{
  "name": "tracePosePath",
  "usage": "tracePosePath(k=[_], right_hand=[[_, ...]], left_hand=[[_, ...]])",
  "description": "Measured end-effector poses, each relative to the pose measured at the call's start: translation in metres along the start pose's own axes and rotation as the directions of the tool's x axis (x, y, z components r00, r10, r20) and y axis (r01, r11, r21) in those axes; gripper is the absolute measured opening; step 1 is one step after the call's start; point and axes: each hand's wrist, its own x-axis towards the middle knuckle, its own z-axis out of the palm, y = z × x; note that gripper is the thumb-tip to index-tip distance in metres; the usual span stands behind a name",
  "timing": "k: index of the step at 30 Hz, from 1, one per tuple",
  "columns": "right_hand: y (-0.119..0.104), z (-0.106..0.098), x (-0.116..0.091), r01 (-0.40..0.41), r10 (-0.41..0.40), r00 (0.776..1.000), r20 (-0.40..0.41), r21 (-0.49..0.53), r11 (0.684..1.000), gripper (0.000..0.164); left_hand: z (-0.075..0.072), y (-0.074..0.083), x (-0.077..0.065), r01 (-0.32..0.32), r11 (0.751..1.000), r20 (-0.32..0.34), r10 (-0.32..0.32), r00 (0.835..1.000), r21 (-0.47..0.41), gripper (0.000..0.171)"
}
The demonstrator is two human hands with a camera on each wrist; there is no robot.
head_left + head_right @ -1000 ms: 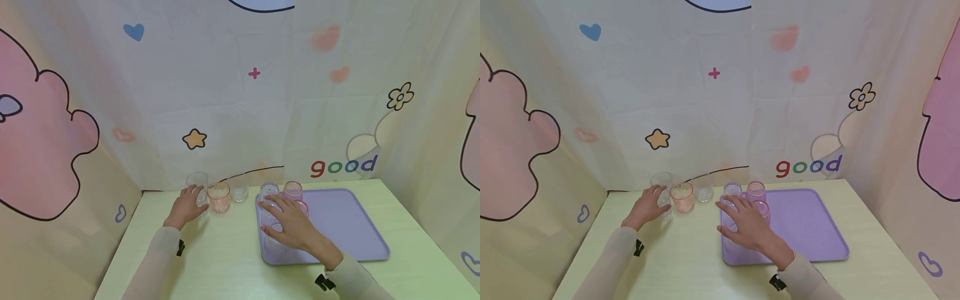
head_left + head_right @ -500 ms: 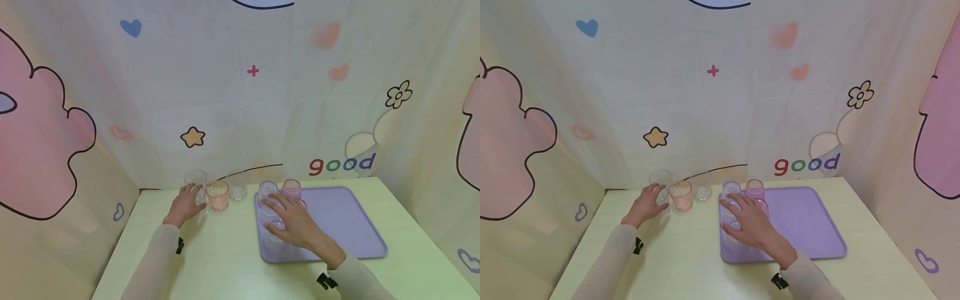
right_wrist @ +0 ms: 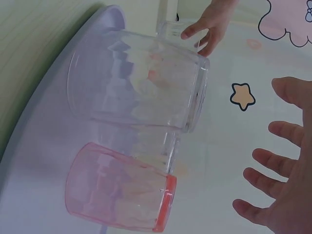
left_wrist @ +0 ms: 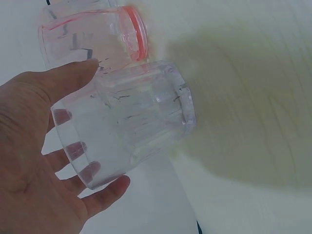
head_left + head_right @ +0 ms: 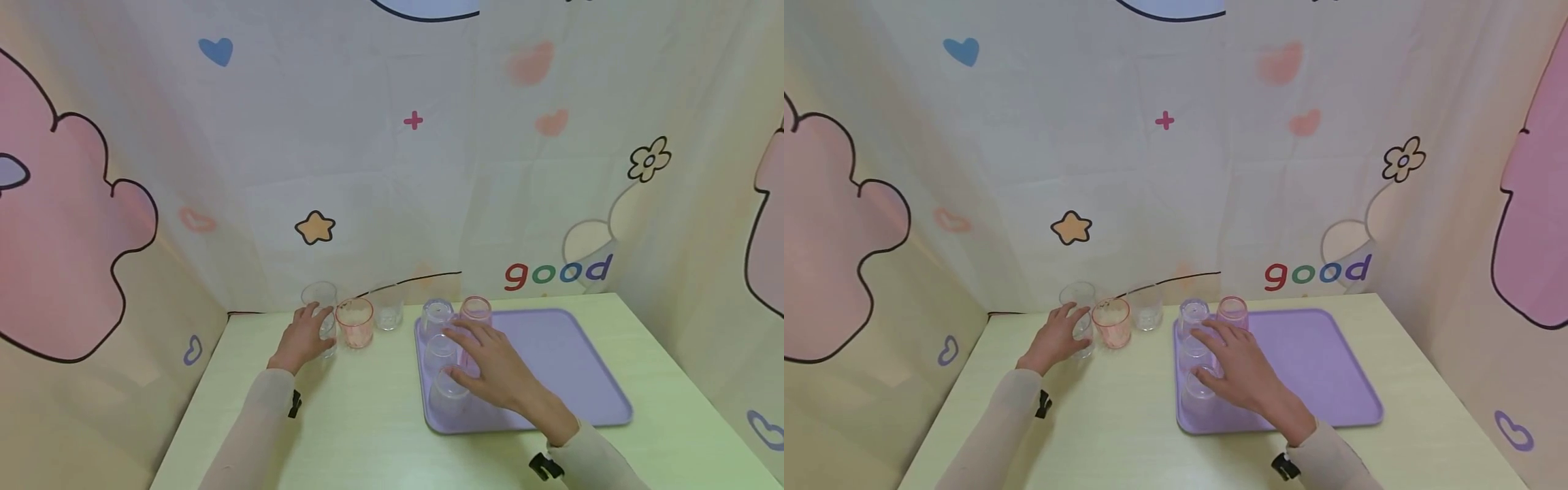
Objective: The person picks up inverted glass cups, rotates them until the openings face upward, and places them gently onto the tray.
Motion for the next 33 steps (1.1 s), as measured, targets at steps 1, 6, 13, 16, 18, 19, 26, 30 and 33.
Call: tracePosePath(k=[1, 6, 13, 16, 18, 19, 26, 30, 33], right_hand=[[0.001, 0.0, -0.001, -0.003, 0.003, 1.0, -0.003, -0.001, 1.0, 0.06], [0.01, -0.002, -0.008, -0.026, 0.026, 0.999, -0.021, -0.007, 1.0, 0.059], [0.02, -0.006, -0.018, -0.064, 0.064, 0.997, -0.03, -0.002, 0.998, 0.058], [0.025, -0.009, -0.022, -0.072, 0.072, 0.997, -0.041, -0.011, 0.997, 0.057], [0.027, -0.011, -0.024, -0.069, 0.068, 0.996, -0.051, -0.024, 0.997, 0.057], [0.029, -0.011, -0.025, -0.064, 0.063, 0.996, -0.058, -0.03, 0.997, 0.057], [0.033, -0.01, -0.026, -0.045, 0.043, 0.996, -0.081, -0.031, 0.998, 0.058], [0.031, -0.008, -0.024, -0.034, 0.032, 0.996, -0.084, -0.021, 0.999, 0.058], [0.028, -0.007, -0.021, -0.031, 0.03, 0.996, -0.078, -0.005, 1.0, 0.059]], left_hand=[[0.0, 0.0, 0.0, 0.001, 1.0, 0.001, -0.001, 1.0, -0.002, 0.072], [0.0, 0.0, 0.001, -0.001, 1.0, -0.002, 0.001, 1.0, -0.002, 0.072], [-0.001, 0.001, 0.001, -0.011, 1.0, -0.013, 0.011, 1.0, 0.005, 0.07], [-0.001, 0.001, 0.001, -0.008, 1.0, -0.007, 0.008, 1.0, 0.004, 0.069], [-0.002, 0.001, 0.0, -0.007, 1.0, -0.004, 0.007, 1.0, 0.0, 0.069], [-0.002, 0.0, 0.0, -0.007, 1.0, -0.002, 0.007, 1.0, -0.001, 0.069], [-0.008, 0.0, -0.003, -0.004, 1.0, -0.008, 0.003, 1.0, -0.024, 0.069], [-0.011, 0.003, -0.007, -0.005, 0.999, -0.005, 0.005, 1.0, -0.039, 0.07], [-0.012, 0.003, -0.01, -0.001, 1.0, 0.007, 0.001, 1.0, -0.03, 0.071]])
